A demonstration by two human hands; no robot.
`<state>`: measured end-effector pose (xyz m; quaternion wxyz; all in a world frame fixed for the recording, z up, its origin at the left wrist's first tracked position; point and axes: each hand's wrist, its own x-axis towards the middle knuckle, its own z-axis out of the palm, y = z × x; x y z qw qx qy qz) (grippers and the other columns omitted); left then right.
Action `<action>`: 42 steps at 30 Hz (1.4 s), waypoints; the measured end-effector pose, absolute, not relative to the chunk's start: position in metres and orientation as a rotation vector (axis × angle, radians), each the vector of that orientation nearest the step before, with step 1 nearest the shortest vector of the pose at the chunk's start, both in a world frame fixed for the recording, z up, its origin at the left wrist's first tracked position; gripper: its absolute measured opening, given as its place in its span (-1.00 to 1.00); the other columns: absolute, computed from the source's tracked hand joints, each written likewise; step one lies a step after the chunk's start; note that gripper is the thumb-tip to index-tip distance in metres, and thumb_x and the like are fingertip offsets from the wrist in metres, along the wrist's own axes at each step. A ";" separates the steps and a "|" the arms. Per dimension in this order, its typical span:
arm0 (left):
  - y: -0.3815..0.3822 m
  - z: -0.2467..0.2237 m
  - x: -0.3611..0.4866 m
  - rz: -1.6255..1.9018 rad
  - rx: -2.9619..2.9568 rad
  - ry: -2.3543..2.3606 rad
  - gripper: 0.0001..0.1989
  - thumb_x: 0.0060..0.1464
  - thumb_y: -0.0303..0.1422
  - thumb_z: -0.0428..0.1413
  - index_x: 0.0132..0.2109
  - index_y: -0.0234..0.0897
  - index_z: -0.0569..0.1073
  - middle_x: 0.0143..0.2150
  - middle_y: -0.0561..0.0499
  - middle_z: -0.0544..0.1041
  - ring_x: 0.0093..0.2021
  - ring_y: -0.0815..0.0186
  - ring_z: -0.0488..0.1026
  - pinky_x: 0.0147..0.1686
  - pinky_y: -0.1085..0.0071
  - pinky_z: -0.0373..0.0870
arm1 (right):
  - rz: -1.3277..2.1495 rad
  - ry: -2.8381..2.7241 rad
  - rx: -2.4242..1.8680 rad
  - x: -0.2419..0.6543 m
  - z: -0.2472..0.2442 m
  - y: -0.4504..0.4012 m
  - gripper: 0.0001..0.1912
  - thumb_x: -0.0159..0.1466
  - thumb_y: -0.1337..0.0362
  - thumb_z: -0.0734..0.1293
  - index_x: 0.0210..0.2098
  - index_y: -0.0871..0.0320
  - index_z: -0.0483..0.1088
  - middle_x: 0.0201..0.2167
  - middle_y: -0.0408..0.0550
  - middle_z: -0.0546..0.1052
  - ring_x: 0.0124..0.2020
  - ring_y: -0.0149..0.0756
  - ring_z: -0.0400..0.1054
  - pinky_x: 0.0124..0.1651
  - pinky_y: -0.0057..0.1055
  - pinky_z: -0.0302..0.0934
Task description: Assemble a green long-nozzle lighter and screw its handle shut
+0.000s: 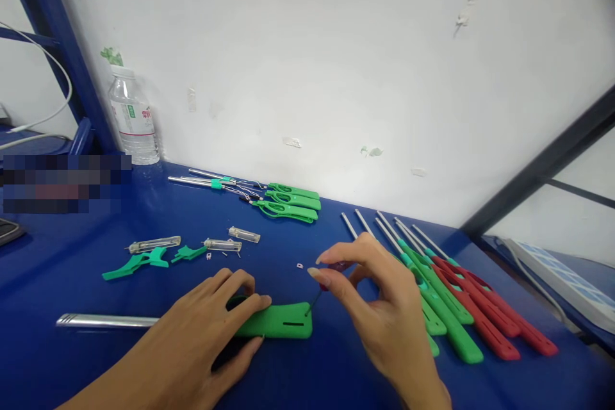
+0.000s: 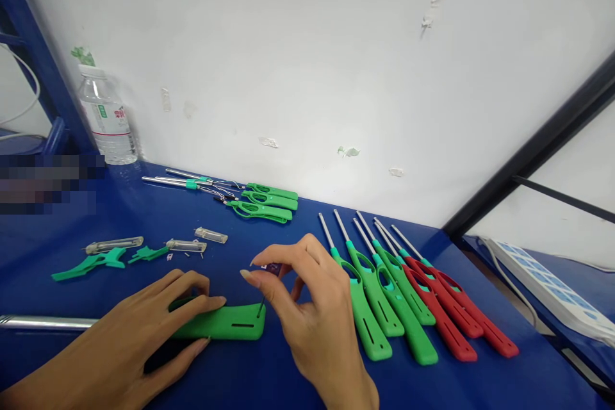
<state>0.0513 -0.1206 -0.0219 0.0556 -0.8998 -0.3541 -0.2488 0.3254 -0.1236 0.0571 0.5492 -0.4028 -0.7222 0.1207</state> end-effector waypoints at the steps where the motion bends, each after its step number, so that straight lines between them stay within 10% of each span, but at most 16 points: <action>1: -0.120 -0.022 0.051 -0.742 -2.742 -1.078 -0.54 0.56 -0.35 0.09 0.49 0.06 0.43 0.22 0.04 0.61 0.08 0.21 0.69 0.07 0.23 0.63 | 0.286 -1.709 -0.958 0.326 0.057 -0.124 -0.83 0.49 0.29 0.57 -0.14 -0.20 0.67 -0.28 -0.36 0.67 -0.46 -0.47 0.34 -0.41 -0.68 0.39; 42: -0.123 -0.016 0.053 -0.796 -2.685 -1.055 -0.53 0.53 -0.37 0.09 0.47 0.05 0.45 0.23 0.02 0.65 0.12 0.14 0.70 0.06 0.23 0.64 | 0.298 -1.685 -0.977 0.325 0.059 -0.123 -0.85 0.48 0.30 0.56 -0.15 -0.15 0.69 -0.32 -0.29 0.64 -0.45 -0.45 0.42 -0.42 -0.64 0.40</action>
